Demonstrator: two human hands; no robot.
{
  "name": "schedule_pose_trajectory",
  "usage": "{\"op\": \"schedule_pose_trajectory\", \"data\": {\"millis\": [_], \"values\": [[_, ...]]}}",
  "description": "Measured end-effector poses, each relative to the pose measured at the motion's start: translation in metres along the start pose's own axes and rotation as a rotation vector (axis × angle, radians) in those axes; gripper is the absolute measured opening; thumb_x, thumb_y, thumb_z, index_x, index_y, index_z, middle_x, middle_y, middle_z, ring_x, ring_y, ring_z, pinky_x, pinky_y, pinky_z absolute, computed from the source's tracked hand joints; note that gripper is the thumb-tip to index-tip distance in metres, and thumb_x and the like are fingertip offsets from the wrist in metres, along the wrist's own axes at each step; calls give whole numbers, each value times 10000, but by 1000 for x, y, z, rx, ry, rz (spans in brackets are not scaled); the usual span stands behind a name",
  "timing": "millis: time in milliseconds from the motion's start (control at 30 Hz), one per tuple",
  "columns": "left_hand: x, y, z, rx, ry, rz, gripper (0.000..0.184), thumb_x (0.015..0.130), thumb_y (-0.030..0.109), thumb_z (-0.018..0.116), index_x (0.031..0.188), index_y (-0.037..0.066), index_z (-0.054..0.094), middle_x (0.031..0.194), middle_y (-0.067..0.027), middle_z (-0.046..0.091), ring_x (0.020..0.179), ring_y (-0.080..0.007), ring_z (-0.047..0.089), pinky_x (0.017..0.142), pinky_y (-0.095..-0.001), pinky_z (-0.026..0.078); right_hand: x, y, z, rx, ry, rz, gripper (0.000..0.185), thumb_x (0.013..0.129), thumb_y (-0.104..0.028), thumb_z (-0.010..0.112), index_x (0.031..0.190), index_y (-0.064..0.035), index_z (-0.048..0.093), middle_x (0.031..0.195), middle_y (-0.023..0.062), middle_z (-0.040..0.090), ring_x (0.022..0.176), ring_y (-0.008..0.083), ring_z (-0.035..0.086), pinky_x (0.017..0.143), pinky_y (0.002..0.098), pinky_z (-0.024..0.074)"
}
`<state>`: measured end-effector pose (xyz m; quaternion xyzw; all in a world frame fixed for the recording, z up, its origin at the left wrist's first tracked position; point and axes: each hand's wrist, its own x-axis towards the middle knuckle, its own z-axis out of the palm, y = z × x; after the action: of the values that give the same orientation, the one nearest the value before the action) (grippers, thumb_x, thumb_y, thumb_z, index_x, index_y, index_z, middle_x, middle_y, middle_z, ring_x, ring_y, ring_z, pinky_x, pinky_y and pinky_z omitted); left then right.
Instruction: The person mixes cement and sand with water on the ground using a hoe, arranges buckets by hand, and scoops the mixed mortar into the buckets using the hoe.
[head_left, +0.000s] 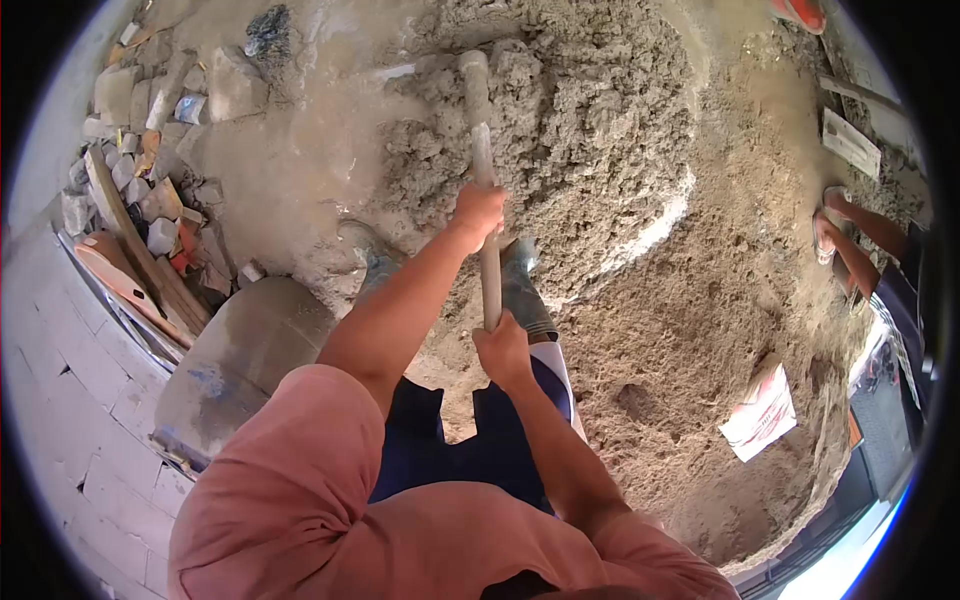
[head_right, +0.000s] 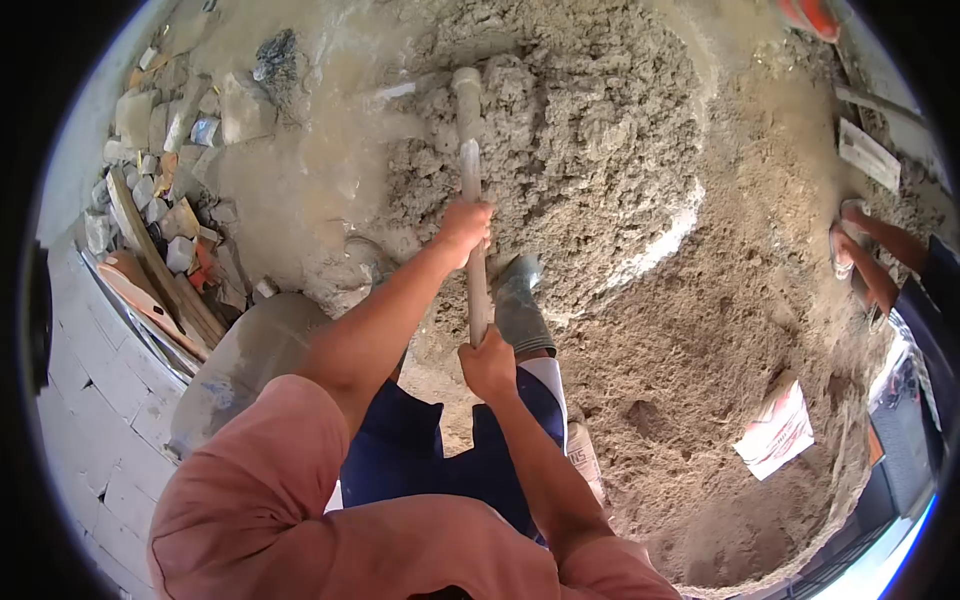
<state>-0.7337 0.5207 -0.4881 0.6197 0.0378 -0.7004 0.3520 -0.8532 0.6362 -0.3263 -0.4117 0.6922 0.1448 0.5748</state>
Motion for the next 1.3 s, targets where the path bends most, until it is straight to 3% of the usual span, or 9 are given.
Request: {"op": "schedule_pose_trajectory", "data": {"millis": [200,367,533,633,700,867,1033,1167,1300], "values": [[-114,96,6,44,174,82,160,870,63,590,946,94,453,680,-9,466,486,-122,452,453,-322,400,-25,-8,23,-41,78,-190,409,837,-234,662,1121,33,542,800,304,675,806,495,681,764,539,552],[46,240,75,122,-32,463,131,907,87,616,837,9,537,685,-39,530,545,-175,538,518,-360,474,106,-148,-107,90,133,-362,327,837,-148,649,1020,100,539,746,256,656,634,345,679,554,430,527],[76,68,67,451,-33,98,132,872,52,661,854,-64,601,696,-130,593,579,-227,613,498,-416,485,48,-68,-66,445,-66,121,279,850,-162,607,991,73,555,761,135,653,601,172,656,512,360,499],[-27,6,26,150,61,-158,208,901,70,623,726,67,511,659,-23,474,500,-155,482,456,-359,422,-32,-2,-21,56,-9,19,409,800,-227,658,1024,99,554,818,329,652,812,487,678,743,519,533],[-104,-23,-10,142,109,-138,122,903,81,617,958,21,525,641,-30,492,462,-160,492,420,-344,416,-86,7,11,-68,-98,43,446,838,-245,645,1115,90,549,892,345,670,929,496,677,823,528,545],[-124,75,-23,122,142,83,165,879,75,576,983,85,448,690,-10,459,512,-112,463,466,-319,418,-51,-5,43,29,-59,-133,490,845,-229,644,1204,84,531,941,330,682,921,493,680,835,540,544],[62,253,-2,347,207,508,113,897,106,604,884,-4,580,758,-78,574,627,-181,577,534,-363,489,136,-171,-41,147,44,-465,388,811,-214,651,1041,87,571,848,311,662,793,446,677,731,497,530],[174,161,-38,757,107,390,125,889,47,629,804,-43,609,708,-117,588,577,-224,592,514,-397,473,137,-134,-21,282,-102,-200,343,823,-181,624,1035,80,555,768,180,632,660,274,641,620,433,514],[20,22,-36,464,58,80,145,890,34,626,751,12,591,612,-72,537,480,-204,562,429,-398,465,18,-25,18,110,-93,13,396,817,-231,609,1029,100,563,878,322,665,870,462,682,796,495,525]]}}
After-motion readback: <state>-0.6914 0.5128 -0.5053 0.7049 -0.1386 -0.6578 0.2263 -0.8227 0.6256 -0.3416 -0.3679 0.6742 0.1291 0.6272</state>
